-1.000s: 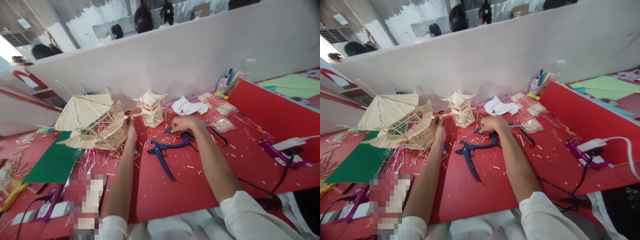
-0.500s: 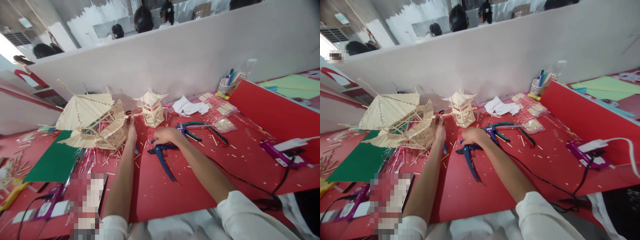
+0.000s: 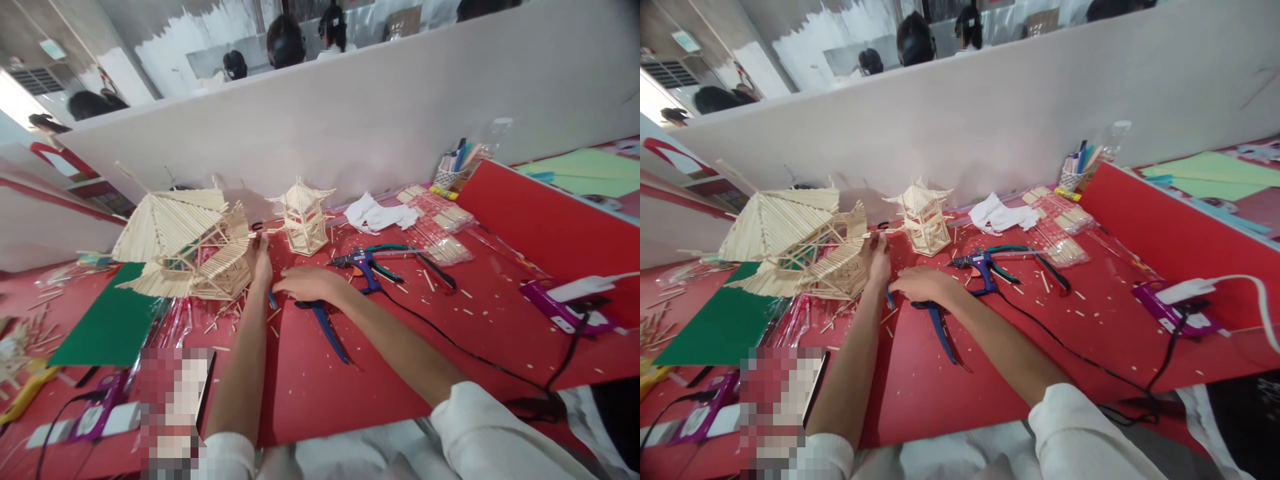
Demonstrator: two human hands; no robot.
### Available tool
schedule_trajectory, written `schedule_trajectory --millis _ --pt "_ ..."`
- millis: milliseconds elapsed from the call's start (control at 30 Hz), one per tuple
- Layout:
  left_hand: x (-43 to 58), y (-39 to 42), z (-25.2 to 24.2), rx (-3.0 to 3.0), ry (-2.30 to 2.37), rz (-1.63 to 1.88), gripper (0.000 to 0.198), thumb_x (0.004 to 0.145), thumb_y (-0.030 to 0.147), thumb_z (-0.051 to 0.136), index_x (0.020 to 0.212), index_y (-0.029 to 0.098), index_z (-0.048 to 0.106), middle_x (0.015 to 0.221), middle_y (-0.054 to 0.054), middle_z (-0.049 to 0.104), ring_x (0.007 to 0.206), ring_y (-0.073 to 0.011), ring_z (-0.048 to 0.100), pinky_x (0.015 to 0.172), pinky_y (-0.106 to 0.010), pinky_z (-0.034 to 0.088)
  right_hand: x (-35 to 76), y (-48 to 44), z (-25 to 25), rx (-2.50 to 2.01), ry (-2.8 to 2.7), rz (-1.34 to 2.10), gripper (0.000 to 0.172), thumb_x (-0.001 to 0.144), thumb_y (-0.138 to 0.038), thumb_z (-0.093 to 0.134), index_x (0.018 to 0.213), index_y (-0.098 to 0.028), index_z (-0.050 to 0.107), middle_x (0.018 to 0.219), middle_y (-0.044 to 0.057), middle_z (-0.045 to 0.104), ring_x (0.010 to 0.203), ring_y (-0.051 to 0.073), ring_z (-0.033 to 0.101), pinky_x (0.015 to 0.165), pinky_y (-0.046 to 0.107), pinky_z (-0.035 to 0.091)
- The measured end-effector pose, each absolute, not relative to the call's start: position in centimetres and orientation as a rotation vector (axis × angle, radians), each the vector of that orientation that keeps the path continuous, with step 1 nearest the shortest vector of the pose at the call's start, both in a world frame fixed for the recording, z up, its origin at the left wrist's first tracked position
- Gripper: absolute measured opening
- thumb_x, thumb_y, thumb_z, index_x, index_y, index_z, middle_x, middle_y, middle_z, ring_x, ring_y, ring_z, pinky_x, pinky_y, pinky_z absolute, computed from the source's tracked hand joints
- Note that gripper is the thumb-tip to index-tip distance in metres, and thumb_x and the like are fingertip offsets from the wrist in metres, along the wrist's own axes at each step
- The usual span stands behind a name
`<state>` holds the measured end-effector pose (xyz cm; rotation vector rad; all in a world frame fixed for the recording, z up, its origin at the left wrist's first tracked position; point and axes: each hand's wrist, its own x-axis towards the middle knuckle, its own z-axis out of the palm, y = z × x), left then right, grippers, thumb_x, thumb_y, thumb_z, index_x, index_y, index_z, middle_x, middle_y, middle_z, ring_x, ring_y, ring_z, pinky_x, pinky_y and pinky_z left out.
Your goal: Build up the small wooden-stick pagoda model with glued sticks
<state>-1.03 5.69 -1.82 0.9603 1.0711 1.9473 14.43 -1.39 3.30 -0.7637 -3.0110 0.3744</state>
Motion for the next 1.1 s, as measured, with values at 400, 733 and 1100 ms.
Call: schedule_trajectory --millis 400,733,1100 --pt "-1.4 5.8 -1.9 0.964 1.058 1.913 0.041 0.067 0.048 0.081 0.094 0.020 0.068 0.092 -0.001 0.066 0.078 -0.0111 0.057 0.069 -0.023 0.043 11.7 -2.9 1.1 -0.972 -2.865 0.258 0.025 0.097 -0.029 0.052 0.112 -0.014 0.065 0.114 0.016 0.065 0.108 0.029 0.062 0.083 0.036 0.048" --pt "-2.0 6.2 -2.0 0.926 1.077 1.895 0.038 0.069 0.048 0.080 0.093 0.021 0.068 0.088 0.000 0.066 0.076 -0.0116 0.057 0.068 -0.023 0.043 10.9 -4.5 2.1 -1.092 -2.808 0.368 0.034 0.090 -0.019 0.048 0.122 -0.008 0.051 0.105 0.021 0.071 0.094 0.032 0.069 0.076 0.039 0.051" --pt "-1.6 5.9 -2.0 0.996 1.087 1.888 0.037 0.069 0.047 0.079 0.094 0.021 0.069 0.092 -0.002 0.067 0.080 -0.0122 0.059 0.069 -0.022 0.044 13.5 -2.8 4.9 -1.150 -2.912 0.424 0.026 0.097 -0.028 0.046 0.111 -0.012 0.062 0.112 0.021 0.070 0.100 0.032 0.068 0.079 0.037 0.049"
